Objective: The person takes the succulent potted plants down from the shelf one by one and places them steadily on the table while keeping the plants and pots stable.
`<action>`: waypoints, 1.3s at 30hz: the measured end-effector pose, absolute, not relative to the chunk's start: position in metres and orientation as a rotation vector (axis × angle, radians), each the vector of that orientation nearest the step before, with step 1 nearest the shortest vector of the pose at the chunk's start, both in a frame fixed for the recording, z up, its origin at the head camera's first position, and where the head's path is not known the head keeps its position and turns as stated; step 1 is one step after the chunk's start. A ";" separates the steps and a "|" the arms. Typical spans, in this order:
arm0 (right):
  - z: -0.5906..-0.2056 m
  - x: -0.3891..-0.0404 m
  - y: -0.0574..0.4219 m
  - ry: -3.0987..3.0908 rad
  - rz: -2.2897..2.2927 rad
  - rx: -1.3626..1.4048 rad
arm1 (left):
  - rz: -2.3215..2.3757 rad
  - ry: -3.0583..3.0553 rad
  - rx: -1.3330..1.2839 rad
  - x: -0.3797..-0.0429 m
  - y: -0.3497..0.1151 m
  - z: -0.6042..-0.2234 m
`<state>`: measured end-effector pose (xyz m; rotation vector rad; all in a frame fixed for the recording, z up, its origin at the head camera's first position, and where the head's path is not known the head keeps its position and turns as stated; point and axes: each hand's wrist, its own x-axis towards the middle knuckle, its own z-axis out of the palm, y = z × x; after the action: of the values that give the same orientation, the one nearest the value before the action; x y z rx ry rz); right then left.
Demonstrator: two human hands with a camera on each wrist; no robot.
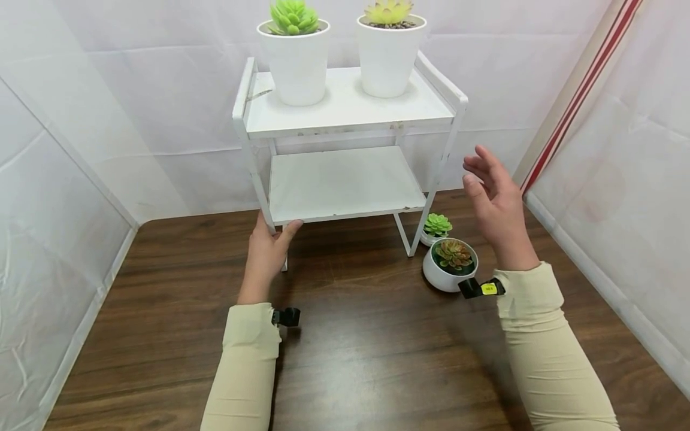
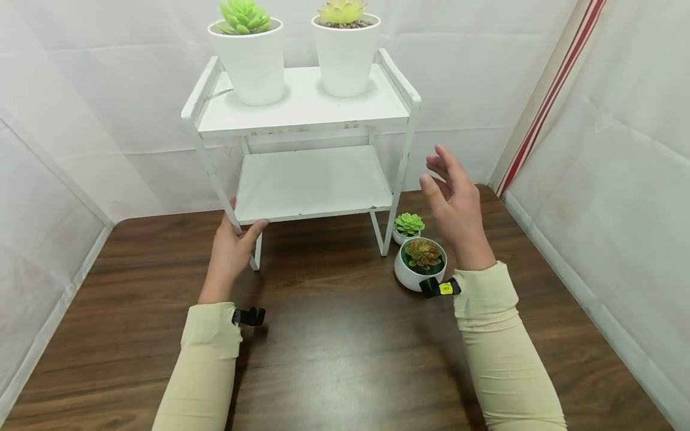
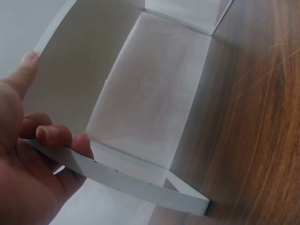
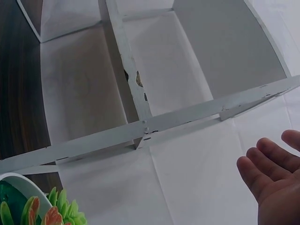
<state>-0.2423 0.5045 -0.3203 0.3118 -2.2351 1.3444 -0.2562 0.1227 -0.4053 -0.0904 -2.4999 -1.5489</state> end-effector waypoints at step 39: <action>-0.286 -0.253 0.494 -2.130 1.361 0.351 | -1.546 -2.491 -0.102 -0.257 0.122 -0.408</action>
<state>-0.2531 0.4938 -0.2863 0.3513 -2.1302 1.3613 -0.2573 0.1218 -0.4081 -0.1017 -2.4914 -1.5459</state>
